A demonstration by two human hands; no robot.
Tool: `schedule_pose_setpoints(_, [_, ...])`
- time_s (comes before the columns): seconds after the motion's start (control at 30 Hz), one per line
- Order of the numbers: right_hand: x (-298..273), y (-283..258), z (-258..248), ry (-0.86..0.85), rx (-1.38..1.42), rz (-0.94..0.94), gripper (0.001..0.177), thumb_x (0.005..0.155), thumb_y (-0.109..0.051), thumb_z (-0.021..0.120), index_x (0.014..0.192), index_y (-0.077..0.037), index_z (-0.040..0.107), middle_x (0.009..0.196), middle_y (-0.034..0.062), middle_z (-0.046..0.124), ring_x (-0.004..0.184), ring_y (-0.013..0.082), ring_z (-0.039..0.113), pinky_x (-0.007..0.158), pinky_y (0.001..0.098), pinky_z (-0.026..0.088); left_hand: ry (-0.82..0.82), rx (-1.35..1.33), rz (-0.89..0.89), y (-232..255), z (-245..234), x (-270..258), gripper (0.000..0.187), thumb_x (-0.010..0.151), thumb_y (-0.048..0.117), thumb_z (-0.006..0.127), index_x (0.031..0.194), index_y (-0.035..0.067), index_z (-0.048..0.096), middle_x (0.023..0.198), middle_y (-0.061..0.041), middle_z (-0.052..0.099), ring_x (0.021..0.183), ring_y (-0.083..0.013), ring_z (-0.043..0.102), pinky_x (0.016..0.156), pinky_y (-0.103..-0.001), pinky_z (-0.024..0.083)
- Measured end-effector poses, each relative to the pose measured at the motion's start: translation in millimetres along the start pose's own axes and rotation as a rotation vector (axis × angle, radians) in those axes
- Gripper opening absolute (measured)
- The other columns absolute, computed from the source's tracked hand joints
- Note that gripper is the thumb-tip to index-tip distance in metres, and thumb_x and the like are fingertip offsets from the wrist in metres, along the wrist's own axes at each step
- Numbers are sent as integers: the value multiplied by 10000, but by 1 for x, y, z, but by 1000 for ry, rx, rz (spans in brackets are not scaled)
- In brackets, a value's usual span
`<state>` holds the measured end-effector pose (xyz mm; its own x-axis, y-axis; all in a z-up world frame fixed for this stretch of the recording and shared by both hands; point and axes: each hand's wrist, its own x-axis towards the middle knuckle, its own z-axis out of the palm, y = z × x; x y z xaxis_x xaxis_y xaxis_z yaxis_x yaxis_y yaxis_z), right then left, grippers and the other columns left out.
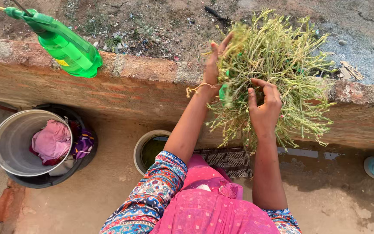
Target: The person picks through a hanging plant by hand to remove debris and then waters it using a green hand-held pressure sprayer.
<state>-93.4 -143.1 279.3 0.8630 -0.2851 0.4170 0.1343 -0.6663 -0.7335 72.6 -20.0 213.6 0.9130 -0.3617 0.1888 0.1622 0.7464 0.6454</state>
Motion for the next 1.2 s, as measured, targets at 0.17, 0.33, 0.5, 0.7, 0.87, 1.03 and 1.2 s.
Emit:
schedule_pose_setpoints(0.17, [6, -3, 9, 35, 23, -43, 220, 1016, -159, 702, 1216, -70, 722, 1189, 101, 673, 1008, 209, 692, 886, 345, 571, -123, 238, 167, 7, 20, -5, 656, 1139, 542, 291, 1664, 149, 321, 1686, -123, 385, 1581, -242, 350, 1326, -424, 298])
schedule_pose_setpoints(0.33, [13, -3, 12, 70, -11, -87, 199, 1049, -159, 703, 1226, -69, 714, 1174, 101, 695, 1009, 218, 686, 890, 381, 531, -174, 334, 265, 8, 24, -6, 565, 1155, 394, 327, 1674, 172, 323, 1612, -160, 480, 1567, -286, 413, 1357, -448, 265])
schedule_pose_setpoints(0.5, [20, 6, 20, 65, -41, -143, 210, 1047, -155, 714, 1235, -63, 711, 1162, 110, 675, 1021, 235, 667, 915, 393, 534, 102, 283, 184, -9, -16, 5, 534, 1090, 374, 367, 1565, 134, 408, 1559, -126, 481, 1333, -280, 564, 1127, -477, 474])
schedule_pose_setpoints(0.7, [21, 23, 27, 42, -102, -174, 220, 1012, -127, 720, 1221, -59, 711, 1162, 113, 662, 1066, 262, 641, 935, 399, 538, 456, 192, -189, -63, -148, 18, 552, 1090, 448, 452, 1380, -6, 571, 1243, -209, 684, 1023, -297, 677, 861, -447, 588])
schedule_pose_setpoints(0.87, [21, 27, 26, 45, -157, -184, 232, 982, -126, 747, 1204, -62, 726, 1145, 118, 664, 1082, 285, 622, 934, 414, 521, 200, 410, -581, -99, -167, 49, 846, 967, 702, 332, 1317, 4, 658, 1171, -181, 746, 993, -257, 734, 824, -391, 626])
schedule_pose_setpoints(1.03, [20, 23, 23, 10, -79, -117, 231, 989, -121, 717, 1215, -73, 720, 1140, 95, 662, 1052, 239, 643, 926, 380, 536, -130, 2, -426, -121, -144, 72, 838, 939, 711, 545, 1435, 37, 589, 1300, -130, 677, 1129, -265, 651, 914, -403, 583])
schedule_pose_setpoints(1.2, [20, 20, 21, 14, -59, -115, 244, 978, -112, 714, 1216, -61, 718, 1131, 91, 671, 1028, 222, 655, 926, 377, 529, 11, 163, -382, -117, -122, 135, 722, 831, 540, 668, 1410, 234, 366, 1158, -129, 698, 1038, -232, 717, 740, -436, 640])
